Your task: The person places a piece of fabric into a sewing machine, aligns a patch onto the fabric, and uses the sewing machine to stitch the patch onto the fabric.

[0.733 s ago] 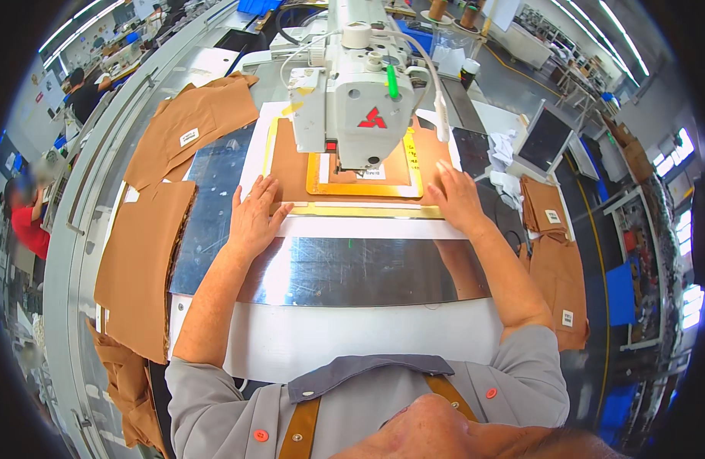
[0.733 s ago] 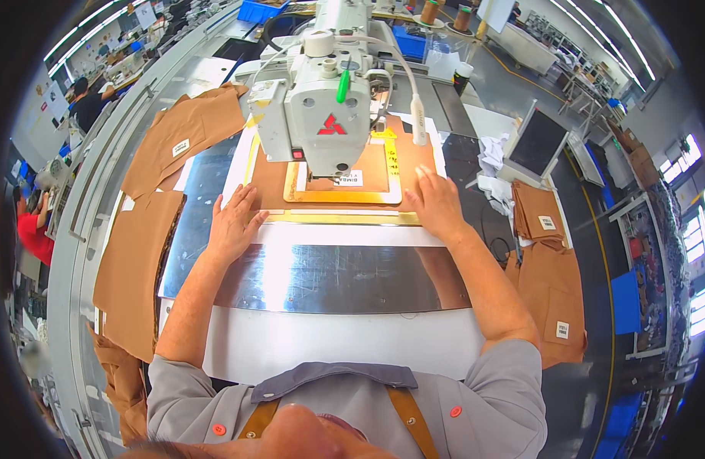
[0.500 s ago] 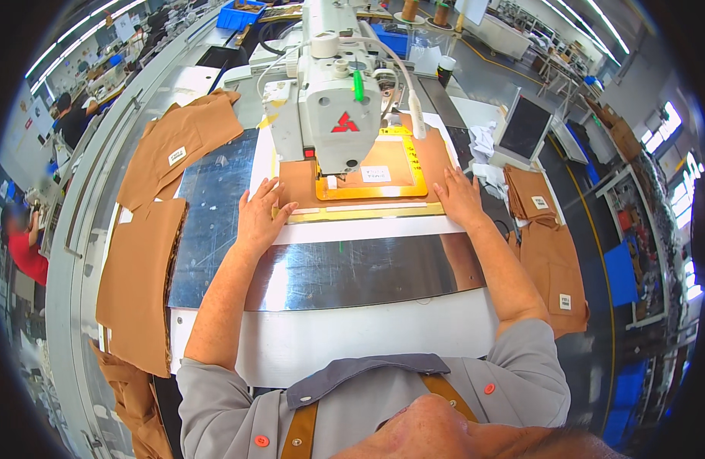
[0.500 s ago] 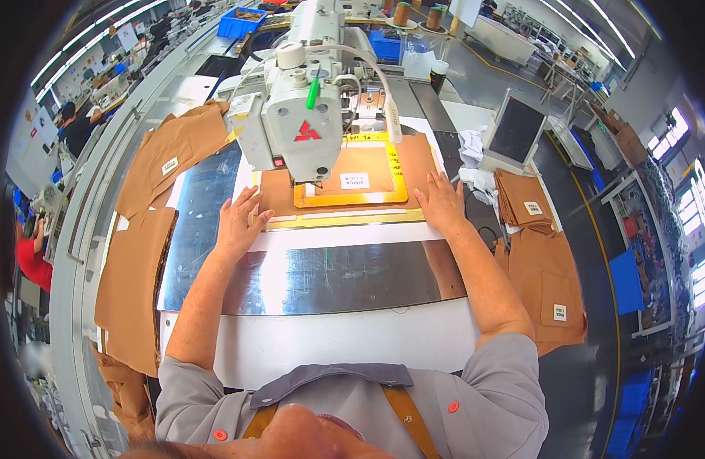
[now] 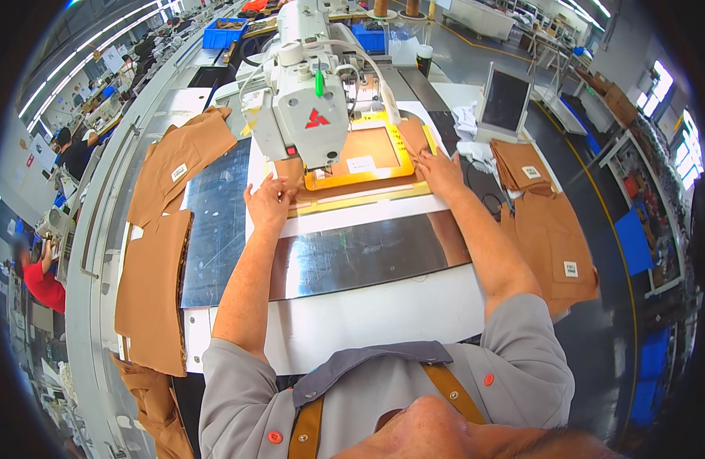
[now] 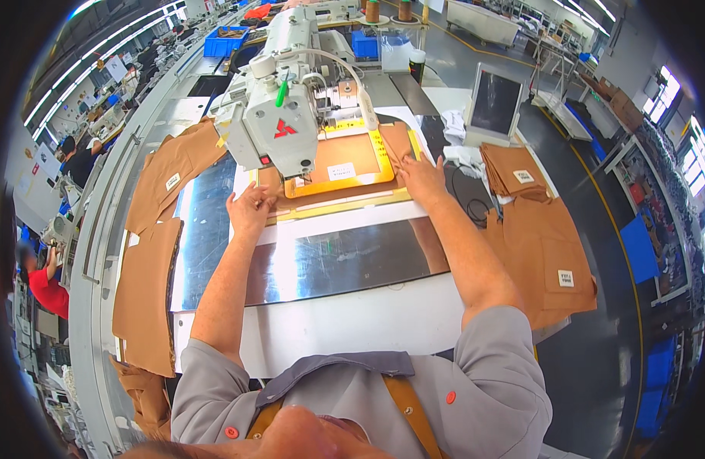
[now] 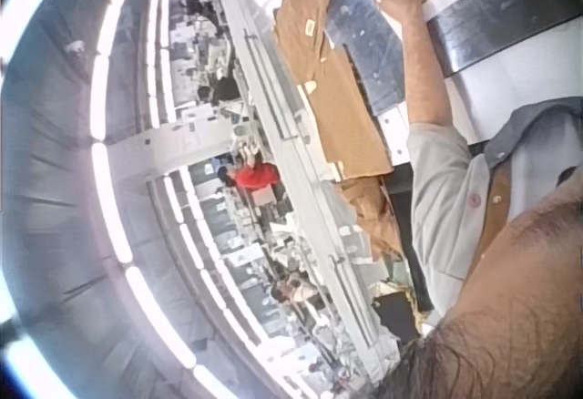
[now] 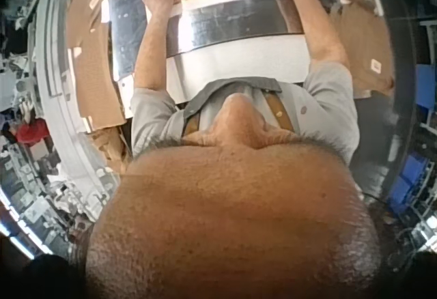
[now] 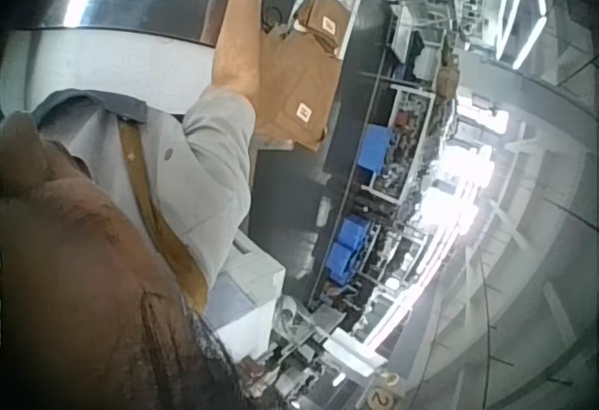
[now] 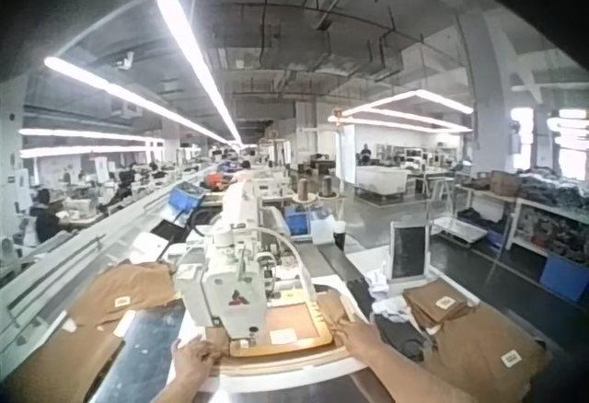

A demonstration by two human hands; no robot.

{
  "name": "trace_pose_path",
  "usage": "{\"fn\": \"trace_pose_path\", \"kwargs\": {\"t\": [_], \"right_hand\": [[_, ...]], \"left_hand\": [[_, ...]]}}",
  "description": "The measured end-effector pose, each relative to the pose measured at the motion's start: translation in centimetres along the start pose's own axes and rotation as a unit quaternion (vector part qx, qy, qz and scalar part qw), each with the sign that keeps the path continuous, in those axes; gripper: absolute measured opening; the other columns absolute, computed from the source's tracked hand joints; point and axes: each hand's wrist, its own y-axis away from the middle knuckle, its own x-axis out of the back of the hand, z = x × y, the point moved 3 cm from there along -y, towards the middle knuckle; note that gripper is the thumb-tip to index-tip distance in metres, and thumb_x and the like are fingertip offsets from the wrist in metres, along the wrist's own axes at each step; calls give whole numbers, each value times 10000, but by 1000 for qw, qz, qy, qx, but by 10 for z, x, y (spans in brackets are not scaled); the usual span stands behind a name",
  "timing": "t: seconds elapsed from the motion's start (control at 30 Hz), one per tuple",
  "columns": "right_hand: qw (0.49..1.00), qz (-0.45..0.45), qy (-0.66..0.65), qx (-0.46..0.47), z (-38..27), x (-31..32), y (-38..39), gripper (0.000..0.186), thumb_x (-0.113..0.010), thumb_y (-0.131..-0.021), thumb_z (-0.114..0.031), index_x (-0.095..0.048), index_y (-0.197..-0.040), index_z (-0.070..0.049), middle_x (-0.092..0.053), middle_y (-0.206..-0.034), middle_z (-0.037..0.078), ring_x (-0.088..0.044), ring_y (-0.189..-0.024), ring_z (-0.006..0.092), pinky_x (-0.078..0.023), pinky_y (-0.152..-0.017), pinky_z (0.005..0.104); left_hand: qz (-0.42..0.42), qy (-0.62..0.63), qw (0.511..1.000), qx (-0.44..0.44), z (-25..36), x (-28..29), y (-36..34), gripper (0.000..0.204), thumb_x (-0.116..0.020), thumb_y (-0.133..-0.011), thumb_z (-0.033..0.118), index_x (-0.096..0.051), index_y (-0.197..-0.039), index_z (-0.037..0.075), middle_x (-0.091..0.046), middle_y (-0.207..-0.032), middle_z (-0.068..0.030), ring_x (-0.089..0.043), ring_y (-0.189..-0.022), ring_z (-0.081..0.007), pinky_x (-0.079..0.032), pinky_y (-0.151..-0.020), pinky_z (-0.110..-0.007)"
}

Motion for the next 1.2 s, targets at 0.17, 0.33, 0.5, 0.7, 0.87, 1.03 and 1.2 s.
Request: {"fn": "trace_pose_path", "kwargs": {"t": [0.17, 0.33, 0.5, 0.7, 0.87, 1.03, 1.2], "right_hand": [[995, 44, 72, 58, 2, 41, 43, 328, -532, -1033, -316, -748, -1223, -159, -719, -1272, -6, -500, -1396, 197, -172, -1220, 643], [992, -51, -21, 110, 12, 66, 113, 312, -560, -1016, -283, -748, -1195, -110, -724, -1261, 21, -514, -1384, 204, -193, -1222, 626], [984, -100, -72, 125, 3, 90, 190, 456, -638, -965, -403, -711, -1243, -49, -664, -1363, 82, -499, -1401, 241, -232, -1220, 595], [992, -38, -98, 67, 9, 78, 206, 688, -700, -909, -507, -601, -1387, -21, -568, -1479, 122, -496, -1391, 293, -296, -1206, 531], [994, -3, -71, 83, 9, 69, 208, 668, -692, -926, -484, -584, -1406, -32, -562, -1483, 109, -489, -1380, 303, -330, -1185, 510], [994, 2, -79, 82, 10, 63, 209, 637, -694, -931, -465, -594, -1399, -44, -567, -1478, 98, -493, -1380, 292, -336, -1183, 509], [995, 18, -60, 83, 9, 64, 210, 624, -699, -930, -456, -601, -1392, -48, -576, -1469, 93, -494, -1379, 289, -340, -1181, 509]], "left_hand": [[69, -47, 992, -97, 40, 37, 47, 135, -793, -837, 256, -779, -862, 124, -767, -1034, 14, -622, -1195, -194, -291, -1132, -499], [-27, -23, 992, -122, 44, 71, 119, 143, -816, -807, 250, -753, -832, 123, -755, -1090, 13, -613, -1215, -199, -271, -1143, -485], [-118, 36, 988, -95, 54, 101, 194, 518, -862, -752, 377, -700, -1151, 90, -625, -1392, -80, -528, -1353, -277, -260, -1175, -506], [-168, -46, 980, -98, 62, 88, 218, 1049, -710, -774, 713, -441, -1533, 42, -409, -1613, -165, -317, -1528, -348, -156, -1233, -529], [-156, -74, 981, -93, 66, 82, 224, 1021, -657, -821, 731, -430, -1543, 45, -397, -1622, -157, -309, -1534, -340, -122, -1233, -544], [-148, -89, 981, -90, 62, 81, 223, 995, -678, -817, 710, -446, -1538, 64, -415, -1615, -146, -327, -1529, -327, -107, -1227, -553], [-137, -84, 983, -92, 62, 80, 224, 1003, -723, -795, 681, -455, -1530, 54, -422, -1609, -158, -334, -1526, -332, -106, -1218, -566]]}}
